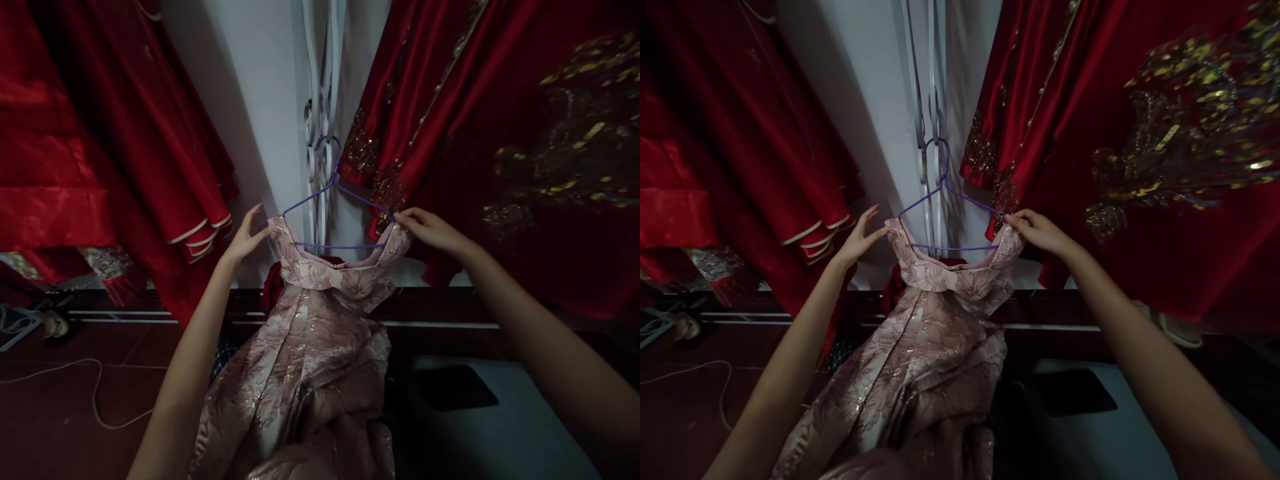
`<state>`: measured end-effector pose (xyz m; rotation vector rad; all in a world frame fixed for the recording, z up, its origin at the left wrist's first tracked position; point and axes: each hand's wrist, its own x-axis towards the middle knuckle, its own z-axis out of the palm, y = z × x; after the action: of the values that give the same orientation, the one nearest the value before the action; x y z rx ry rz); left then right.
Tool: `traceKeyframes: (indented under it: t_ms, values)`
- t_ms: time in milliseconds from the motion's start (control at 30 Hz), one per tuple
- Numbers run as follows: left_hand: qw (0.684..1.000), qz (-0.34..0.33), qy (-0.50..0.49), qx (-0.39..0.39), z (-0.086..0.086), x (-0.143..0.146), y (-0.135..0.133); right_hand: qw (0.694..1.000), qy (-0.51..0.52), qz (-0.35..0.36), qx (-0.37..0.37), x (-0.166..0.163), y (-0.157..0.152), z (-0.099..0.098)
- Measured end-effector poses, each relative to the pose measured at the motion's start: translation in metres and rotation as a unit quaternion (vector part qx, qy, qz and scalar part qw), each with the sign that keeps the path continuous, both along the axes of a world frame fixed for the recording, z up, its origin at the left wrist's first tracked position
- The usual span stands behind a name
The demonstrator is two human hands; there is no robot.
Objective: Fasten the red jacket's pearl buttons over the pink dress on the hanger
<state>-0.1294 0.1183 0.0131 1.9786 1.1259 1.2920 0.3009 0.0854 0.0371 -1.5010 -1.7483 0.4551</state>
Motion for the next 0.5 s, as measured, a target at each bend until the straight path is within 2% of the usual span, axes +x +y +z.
traceKeyframes:
  t_ms: [100, 167, 233, 367, 433, 500]
  values:
    - [0.991, -0.010, 0.109, 0.074, 0.016, 0.019, 0.009, 0.998, 0.038, 0.002, 0.059, 0.002, 0.002, -0.011]
    - [0.985, 0.019, 0.150, 0.077, 0.021, 0.027, 0.010, 0.993, 0.077, 0.016, 0.086, -0.001, -0.001, -0.015]
    - [0.986, 0.038, 0.150, 0.063, 0.022, 0.030, 0.010, 0.989, 0.118, 0.011, 0.094, -0.006, -0.005, -0.015]
    - [0.997, 0.048, 0.045, 0.048, 0.013, 0.019, 0.011, 0.975, 0.201, -0.015, 0.096, -0.011, -0.007, -0.013]
    - [0.994, 0.100, 0.009, 0.041, 0.003, 0.006, 0.010, 0.958, 0.265, -0.037, 0.106, -0.007, -0.005, -0.016]
    - [0.986, 0.161, 0.033, 0.027, -0.011, -0.007, 0.007, 0.943, 0.309, -0.085, 0.091, 0.000, -0.005, -0.027]
